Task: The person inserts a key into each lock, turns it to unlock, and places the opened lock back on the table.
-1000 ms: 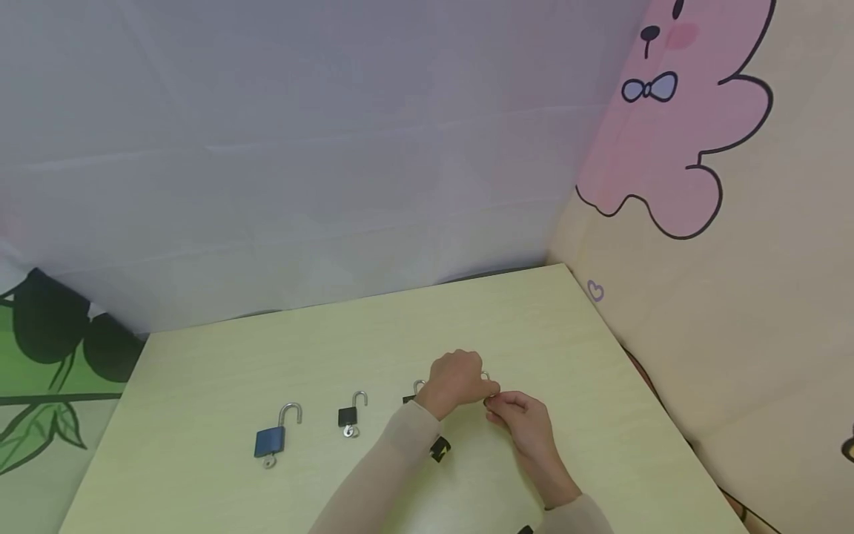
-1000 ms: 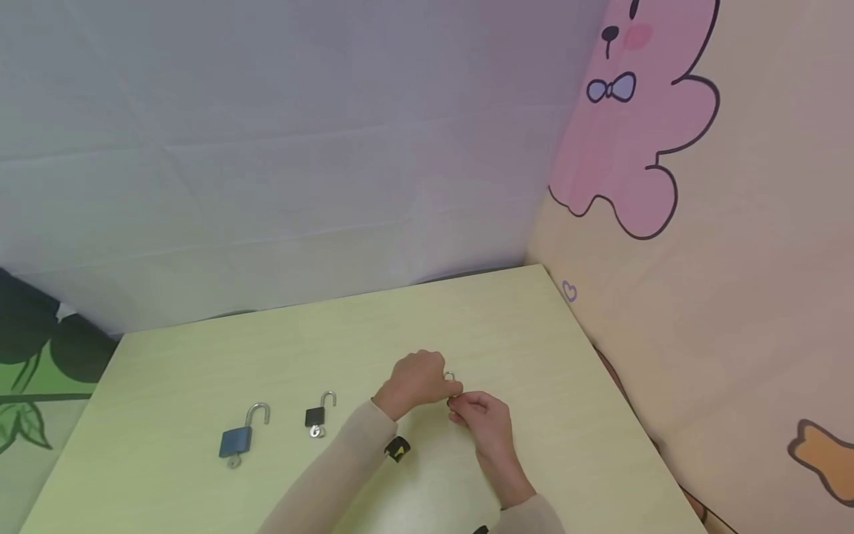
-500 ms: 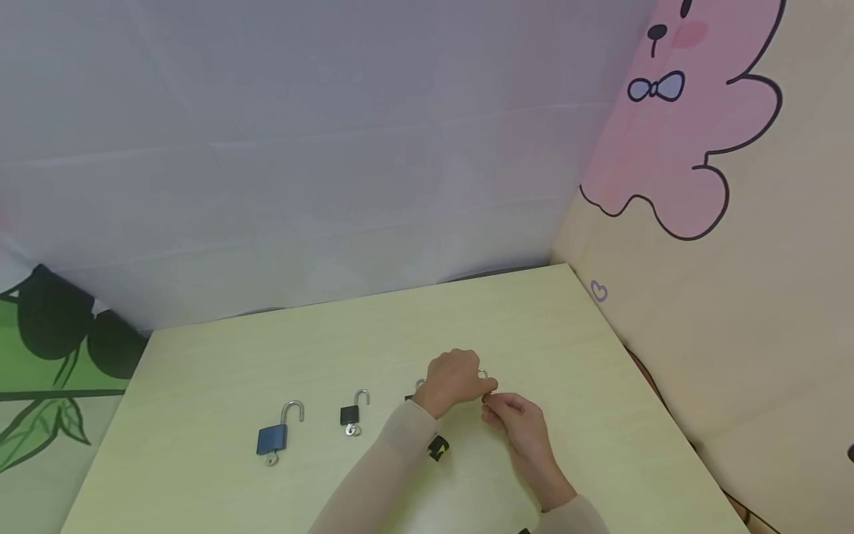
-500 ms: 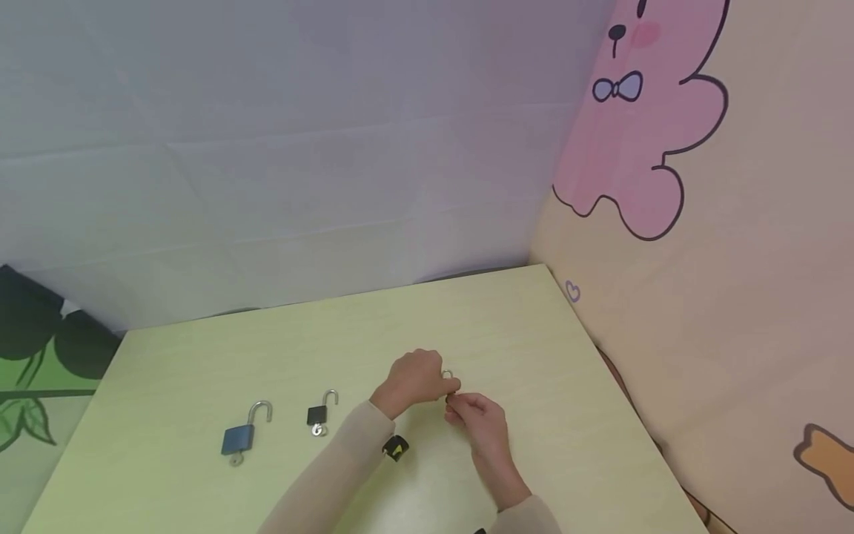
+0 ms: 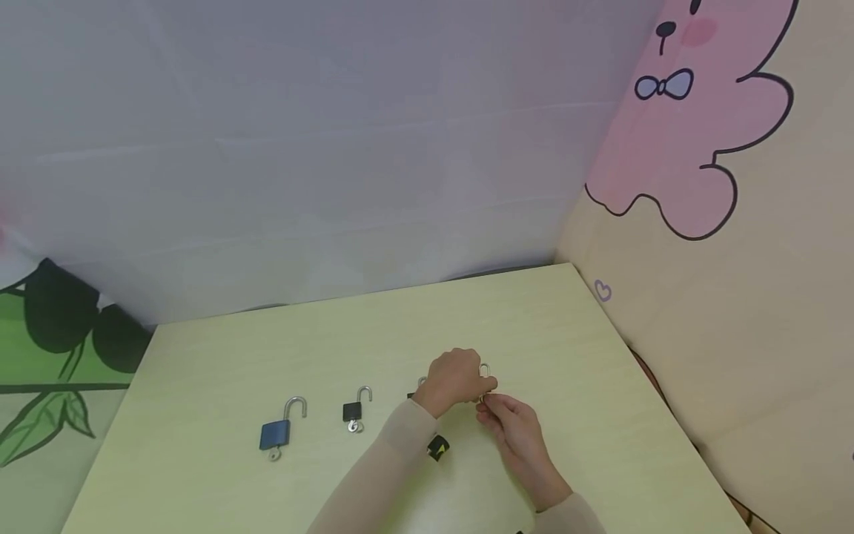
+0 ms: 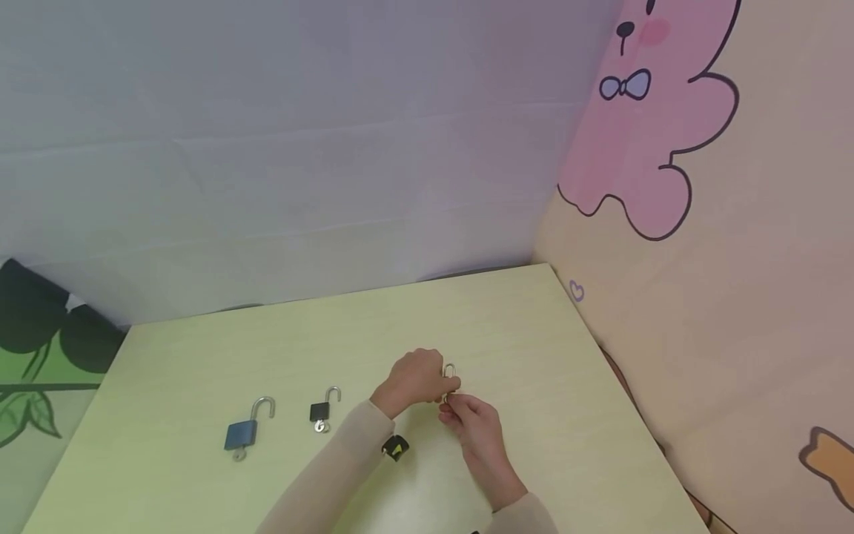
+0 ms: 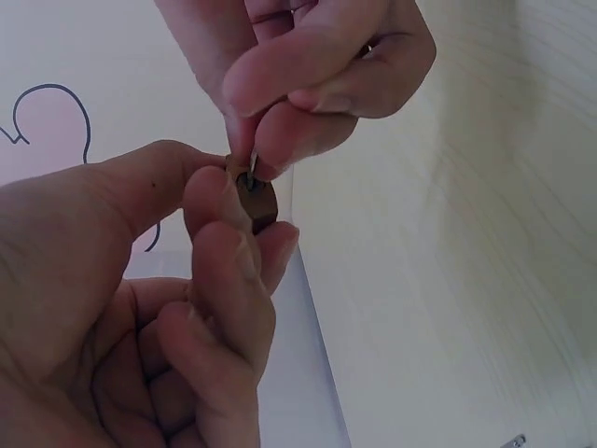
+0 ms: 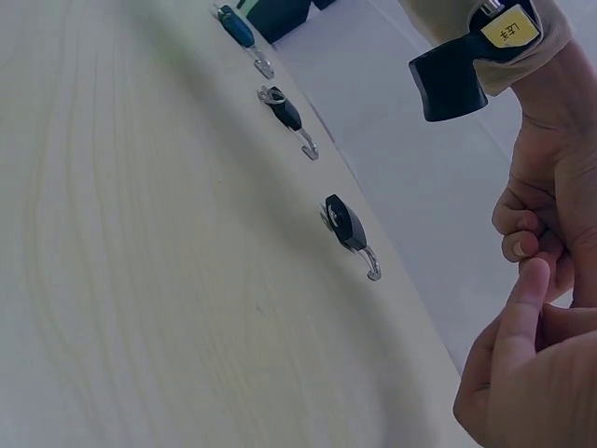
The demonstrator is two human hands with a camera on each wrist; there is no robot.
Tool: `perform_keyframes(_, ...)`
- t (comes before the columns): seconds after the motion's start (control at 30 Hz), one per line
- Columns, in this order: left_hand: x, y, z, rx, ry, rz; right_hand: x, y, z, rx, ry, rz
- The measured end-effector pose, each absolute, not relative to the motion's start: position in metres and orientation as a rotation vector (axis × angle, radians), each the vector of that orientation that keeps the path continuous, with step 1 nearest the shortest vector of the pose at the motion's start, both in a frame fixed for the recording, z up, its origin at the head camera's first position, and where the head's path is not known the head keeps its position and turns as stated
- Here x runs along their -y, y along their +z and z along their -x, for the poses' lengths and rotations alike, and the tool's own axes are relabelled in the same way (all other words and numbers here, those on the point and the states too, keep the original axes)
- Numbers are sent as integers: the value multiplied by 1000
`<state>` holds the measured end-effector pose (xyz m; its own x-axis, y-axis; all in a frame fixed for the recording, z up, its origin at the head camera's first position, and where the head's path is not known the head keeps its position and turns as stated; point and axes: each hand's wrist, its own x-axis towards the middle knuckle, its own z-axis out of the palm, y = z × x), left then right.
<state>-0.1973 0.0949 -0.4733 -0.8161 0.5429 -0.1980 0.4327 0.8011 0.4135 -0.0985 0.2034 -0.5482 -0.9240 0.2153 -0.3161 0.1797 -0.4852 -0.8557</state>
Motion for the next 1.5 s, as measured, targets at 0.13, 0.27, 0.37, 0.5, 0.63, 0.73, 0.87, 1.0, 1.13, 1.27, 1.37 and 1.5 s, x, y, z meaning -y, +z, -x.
perform_keyframes(0.13, -94, -472, 197, -2694, 509, -739, -205, -547, 98, 1573, 2650, 608)
perform_keyframes(0.27, -92, -472, 198, -2708, 513, -751, -207, -546, 96, 1589, 2681, 577)
perform_keyframes(0.37, -90, -471, 199, -2718, 491, -770, -208, -545, 95, 1621, 2671, 568)
perform_keyframes(0.5, -87, -470, 200, -2731, 419, -809, -211, -545, 93, 1695, 2606, 572)
perform_keyframes(0.63, -81, -467, 201, -2721, 346, -887, -217, -545, 92, 1747, 2541, 578)
perform_keyframes(0.73, -76, -462, 202, -2699, 316, -973, -221, -545, 92, 1772, 2490, 589)
perform_keyframes(0.87, -72, -459, 201, -2644, 264, -1127, -227, -544, 92, 1836, 2412, 580)
perform_keyframes(1.0, -70, -455, 200, -2567, 173, -1276, -231, -543, 92, 1942, 2325, 533)
perform_keyframes(1.13, -70, -451, 198, -2522, 92, -1317, -235, -544, 90, 2033, 2266, 432)
perform_keyframes(1.27, -70, -448, 196, -2511, 56, -1305, -236, -542, 88, 2079, 2249, 302)
perform_keyframes(1.37, -71, -448, 196, -2505, 45, -1313, -236, -541, 87, 2098, 2242, 206)
perform_keyframes(1.5, -71, -448, 197, -2499, 34, -1326, -235, -540, 88, 2103, 2250, 130)
